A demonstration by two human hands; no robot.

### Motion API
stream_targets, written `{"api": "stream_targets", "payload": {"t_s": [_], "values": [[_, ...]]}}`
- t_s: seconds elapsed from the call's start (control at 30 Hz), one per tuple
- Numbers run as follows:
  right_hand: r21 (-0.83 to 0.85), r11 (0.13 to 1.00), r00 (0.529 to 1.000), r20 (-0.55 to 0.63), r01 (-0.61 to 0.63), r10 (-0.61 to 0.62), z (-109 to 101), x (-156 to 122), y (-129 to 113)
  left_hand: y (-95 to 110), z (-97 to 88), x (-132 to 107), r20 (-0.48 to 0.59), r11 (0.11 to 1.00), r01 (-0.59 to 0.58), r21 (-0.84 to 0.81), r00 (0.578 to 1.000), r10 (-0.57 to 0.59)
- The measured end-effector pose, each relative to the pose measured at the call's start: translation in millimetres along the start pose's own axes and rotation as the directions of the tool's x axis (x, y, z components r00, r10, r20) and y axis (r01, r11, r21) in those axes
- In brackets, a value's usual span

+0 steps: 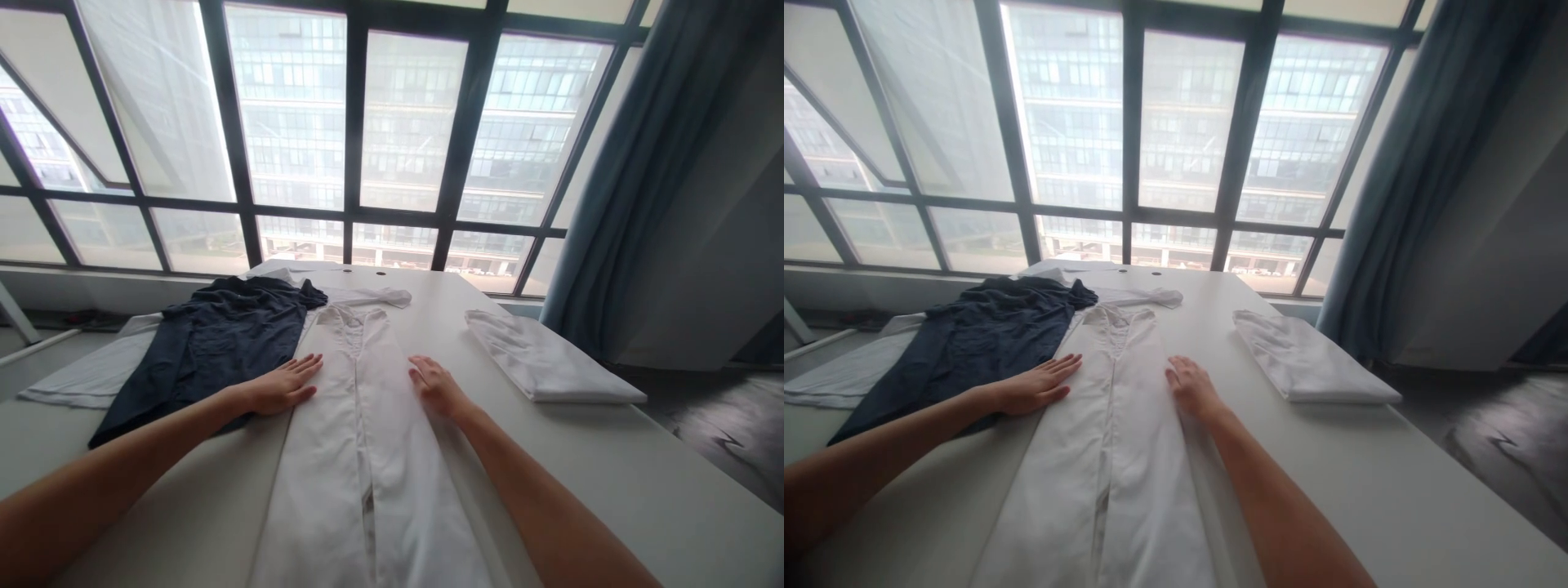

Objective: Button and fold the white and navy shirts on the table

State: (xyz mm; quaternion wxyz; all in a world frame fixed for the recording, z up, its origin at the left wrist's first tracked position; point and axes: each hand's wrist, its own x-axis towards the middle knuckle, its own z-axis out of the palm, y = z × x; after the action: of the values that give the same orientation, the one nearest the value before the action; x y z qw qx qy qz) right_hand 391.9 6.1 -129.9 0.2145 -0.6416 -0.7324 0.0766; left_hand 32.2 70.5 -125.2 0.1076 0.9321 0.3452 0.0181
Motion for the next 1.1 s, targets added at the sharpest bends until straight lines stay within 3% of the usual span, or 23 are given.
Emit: {"api": "stream_targets", "payload": {"t_s": [0.1, 0.23, 0.4, 0.53, 0.6, 0.73, 0.9, 1.1], "values": [[-0.037, 0.999, 0.996, 0.089, -0.028, 0.031, -1.0, 0.4, 13.0, 9.9, -3.7, -28.0, 0.033, 0.999, -0.037, -0.022, 0.999, 0.037], [0.045, 0.994, 0.972, 0.213, 0.095, -0.102, -15.0, -10.6, 16.1, 18.9, -15.1, -49.8, 0.069, 0.991, -0.104, -0.08, 0.992, 0.109], [0.14, 0.981, 0.917, 0.359, 0.131, -0.174, -38.7, -27.6, 12.5, 38.8, -21.1, -60.9, 0.069, 0.98, -0.16, -0.117, 0.983, 0.169], [0.176, 0.974, 0.89, 0.408, 0.142, -0.203, -45.1, -34.3, -1.7, 57.6, -21.7, -60.8, 0.16, 0.96, -0.223, -0.172, 0.955, 0.25], [0.188, 0.967, 0.883, 0.407, 0.169, -0.234, -46.1, -36.7, -11.9, 64.0, -21.1, -59.5, 0.163, 0.954, -0.242, -0.179, 0.949, 0.271], [0.157, 0.962, 0.899, 0.35, 0.221, -0.264, -49.1, -41.5, -26.8, 72.7, -15.7, -56.3, 0.036, 0.928, -0.338, -0.155, 0.937, 0.347], [0.259, 0.933, 0.905, 0.28, 0.251, -0.321, -49.2, -44.8, -29.4, 81.5, -6.9, -54.5, -0.118, 0.858, -0.504, -0.101, 0.862, 0.493], [0.371, 0.893, 0.913, 0.209, 0.256, -0.349, -43.2, -42.1, -31.3, 86.2, 0.3, -54.3, -0.191, 0.854, -0.507, -0.118, 0.855, 0.481]]}}
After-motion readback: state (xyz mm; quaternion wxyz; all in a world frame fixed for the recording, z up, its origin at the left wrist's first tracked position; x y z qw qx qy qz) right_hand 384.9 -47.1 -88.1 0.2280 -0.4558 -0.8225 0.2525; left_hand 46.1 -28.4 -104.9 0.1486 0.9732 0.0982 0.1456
